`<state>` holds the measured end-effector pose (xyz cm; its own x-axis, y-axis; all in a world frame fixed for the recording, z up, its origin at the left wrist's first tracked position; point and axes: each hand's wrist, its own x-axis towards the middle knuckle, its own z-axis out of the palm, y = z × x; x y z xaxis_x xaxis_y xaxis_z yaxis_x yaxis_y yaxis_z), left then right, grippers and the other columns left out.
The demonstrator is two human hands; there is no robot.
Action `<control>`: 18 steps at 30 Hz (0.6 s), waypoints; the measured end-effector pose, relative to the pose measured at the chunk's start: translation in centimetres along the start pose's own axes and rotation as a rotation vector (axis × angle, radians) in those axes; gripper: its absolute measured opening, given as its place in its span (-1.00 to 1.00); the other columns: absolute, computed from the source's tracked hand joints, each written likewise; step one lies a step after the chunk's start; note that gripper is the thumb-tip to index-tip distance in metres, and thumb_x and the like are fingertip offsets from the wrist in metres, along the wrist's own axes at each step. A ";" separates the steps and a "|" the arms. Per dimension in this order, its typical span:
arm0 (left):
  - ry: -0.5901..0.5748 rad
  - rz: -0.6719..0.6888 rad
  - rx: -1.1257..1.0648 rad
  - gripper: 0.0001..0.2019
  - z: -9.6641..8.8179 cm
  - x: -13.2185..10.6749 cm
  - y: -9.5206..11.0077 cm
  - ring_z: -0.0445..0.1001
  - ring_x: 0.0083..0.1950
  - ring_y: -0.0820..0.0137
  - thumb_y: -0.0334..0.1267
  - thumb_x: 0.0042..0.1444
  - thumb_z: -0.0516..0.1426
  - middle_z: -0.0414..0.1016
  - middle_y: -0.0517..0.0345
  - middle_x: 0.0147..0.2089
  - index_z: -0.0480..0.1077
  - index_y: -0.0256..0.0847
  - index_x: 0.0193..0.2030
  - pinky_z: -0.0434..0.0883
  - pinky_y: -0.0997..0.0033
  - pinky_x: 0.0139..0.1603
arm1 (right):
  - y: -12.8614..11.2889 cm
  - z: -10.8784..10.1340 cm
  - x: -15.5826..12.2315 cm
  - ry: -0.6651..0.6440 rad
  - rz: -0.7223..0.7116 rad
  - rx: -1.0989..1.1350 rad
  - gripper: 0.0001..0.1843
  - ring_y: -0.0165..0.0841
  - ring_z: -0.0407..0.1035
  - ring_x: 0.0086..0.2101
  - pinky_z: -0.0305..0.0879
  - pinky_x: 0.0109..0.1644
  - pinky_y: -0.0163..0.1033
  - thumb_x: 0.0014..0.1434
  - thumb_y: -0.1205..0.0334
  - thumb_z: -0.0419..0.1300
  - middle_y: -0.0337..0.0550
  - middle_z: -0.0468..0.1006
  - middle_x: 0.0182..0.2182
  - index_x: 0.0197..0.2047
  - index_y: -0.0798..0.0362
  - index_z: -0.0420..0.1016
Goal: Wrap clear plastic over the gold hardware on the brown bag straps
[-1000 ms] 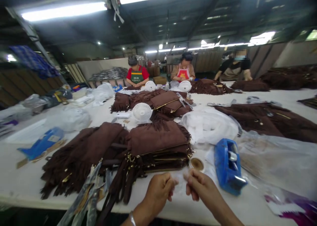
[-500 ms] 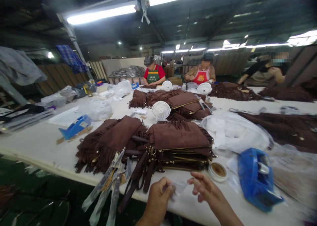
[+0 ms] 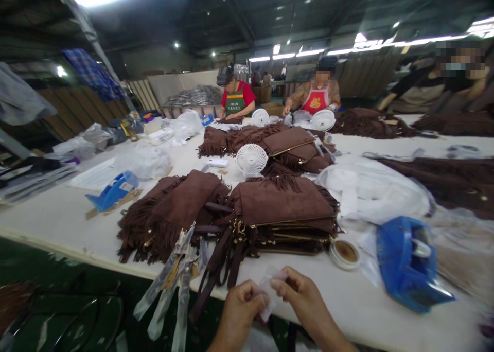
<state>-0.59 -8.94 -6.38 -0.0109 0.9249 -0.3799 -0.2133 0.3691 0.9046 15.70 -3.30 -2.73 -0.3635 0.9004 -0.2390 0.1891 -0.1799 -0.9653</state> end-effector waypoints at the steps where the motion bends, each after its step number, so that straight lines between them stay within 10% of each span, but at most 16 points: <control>1: 0.006 0.008 -0.024 -0.71 -0.1 0.0 0.1 0.28 -0.55 0.48 -0.13 -0.10 0.28 0.39 0.20 -0.59 0.31 -0.26 -0.54 0.18 0.49 -0.51 | 0.1 0.1 0.0 -0.006 -0.003 0.024 -0.73 -0.43 0.19 -0.48 0.12 -0.37 -0.33 0.11 0.08 0.16 -0.32 0.29 -0.57 -0.51 0.06 0.31; 12: -0.031 0.051 0.309 -0.52 -0.8 -1.3 1.7 0.38 -0.45 0.36 0.14 0.12 0.03 0.44 0.11 -0.52 0.41 -0.29 -0.45 0.22 0.39 -0.38 | 0.8 1.7 0.8 0.034 0.088 0.005 -0.65 -0.42 0.22 -0.54 0.13 -0.44 -0.34 0.10 -0.01 0.18 -0.33 0.31 -0.63 -0.54 0.04 0.29; 18: -0.081 -0.069 -0.048 -0.54 -3.4 -0.7 0.7 0.36 -0.47 0.44 0.12 -0.10 0.26 0.49 0.12 -0.45 0.39 -0.30 -0.31 0.18 0.47 -0.43 | 0.3 4.1 0.9 0.010 0.037 -0.183 -0.72 -0.43 0.20 -0.50 0.05 -0.43 -0.36 0.09 0.13 0.19 -0.35 0.31 -0.61 -0.55 0.05 0.26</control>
<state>-4.06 -9.60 -6.17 0.0840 0.9024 -0.4227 -0.2577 0.4294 0.8656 11.73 -4.14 -3.70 -0.3439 0.8986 -0.2724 0.3650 -0.1394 -0.9205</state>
